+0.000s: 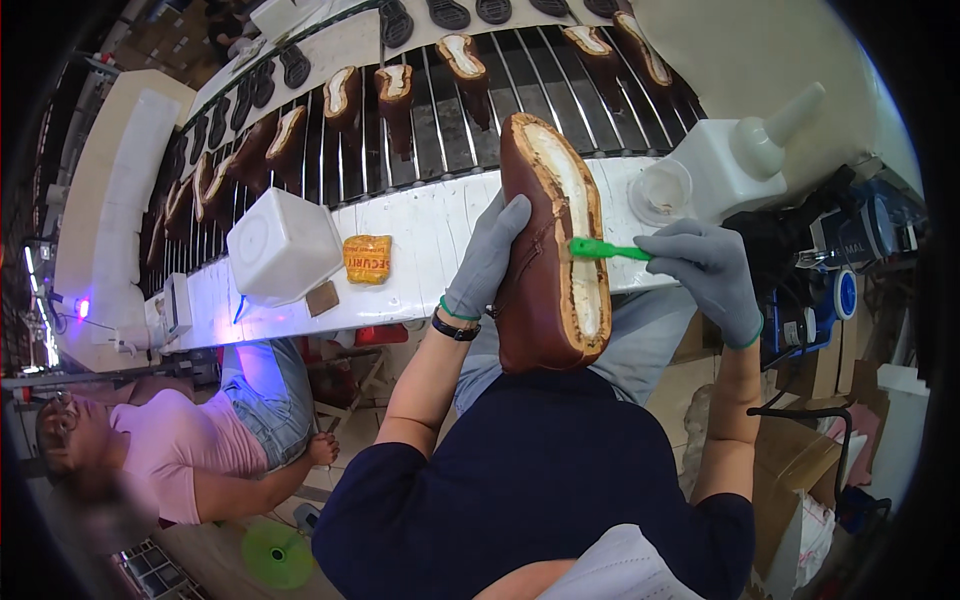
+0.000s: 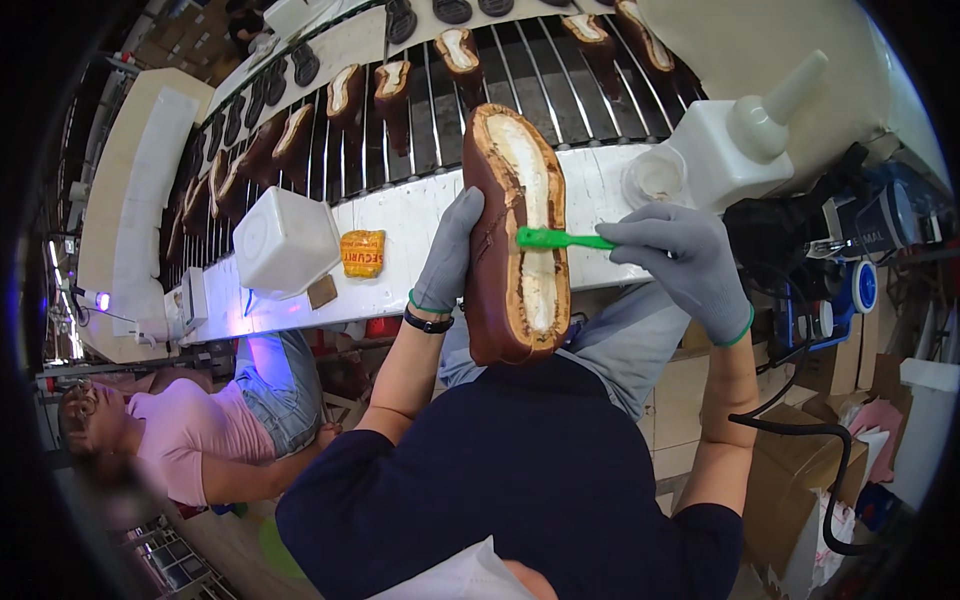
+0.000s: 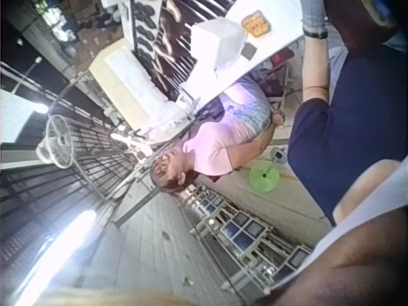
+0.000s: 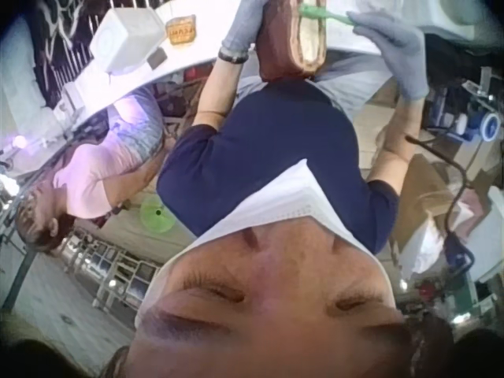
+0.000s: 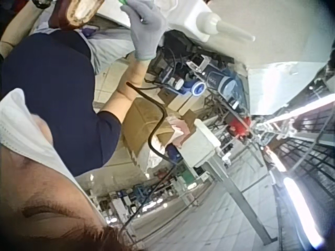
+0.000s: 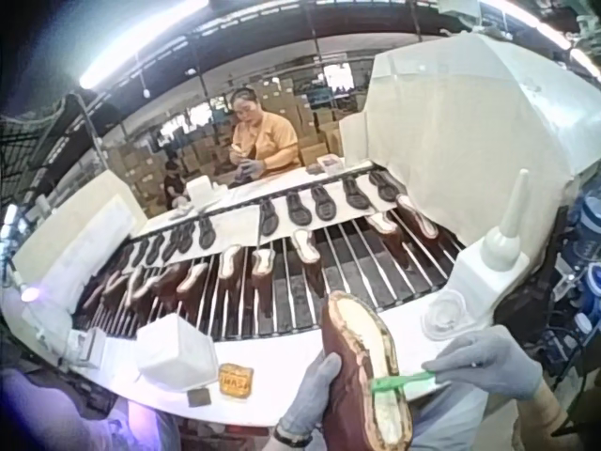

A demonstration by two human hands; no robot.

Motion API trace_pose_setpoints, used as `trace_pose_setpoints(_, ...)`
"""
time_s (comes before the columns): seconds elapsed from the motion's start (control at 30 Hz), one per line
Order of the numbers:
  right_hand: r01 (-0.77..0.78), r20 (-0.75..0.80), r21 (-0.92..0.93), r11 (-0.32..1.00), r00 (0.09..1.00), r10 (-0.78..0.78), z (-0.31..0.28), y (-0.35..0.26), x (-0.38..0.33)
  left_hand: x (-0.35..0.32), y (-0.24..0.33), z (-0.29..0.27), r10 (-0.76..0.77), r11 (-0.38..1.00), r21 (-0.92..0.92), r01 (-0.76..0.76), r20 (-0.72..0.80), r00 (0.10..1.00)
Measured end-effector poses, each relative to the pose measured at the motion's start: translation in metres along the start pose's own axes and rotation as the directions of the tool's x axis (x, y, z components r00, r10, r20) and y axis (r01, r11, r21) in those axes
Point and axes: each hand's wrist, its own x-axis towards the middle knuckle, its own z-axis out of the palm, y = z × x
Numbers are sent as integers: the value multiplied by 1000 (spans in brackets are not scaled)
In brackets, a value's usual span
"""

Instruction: The person applies glue to the sole of a shoe using a brush. They repeatedly pick up shoes from a conveyor belt, apply glue to the sole, and place them back on the belt.

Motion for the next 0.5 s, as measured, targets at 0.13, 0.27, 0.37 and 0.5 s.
trace_pose_setpoints(0.13, -32, -56, -29, 999, 998, 30, 4, 0, 11, -4, 5, 7, 81, 991, 102, -84, 32, 996)
trace_pose_setpoints(0.27, -37, -67, -46, 998, 997, 34, 2, 0, 26, -7, 13, 10, 114, 964, 230, -137, 109, 987)
trace_pose_setpoints(0.37, -37, -71, -86, 996, 997, 31, -2, 1, 38, -10, 18, 14, 117, 961, 232, -148, 144, 983)
trace_pose_setpoints(0.5, -13, -145, 18, 1000, 989, 15, -2, 4, 53, -10, 18, 12, 142, 869, 454, -194, 147, 979)
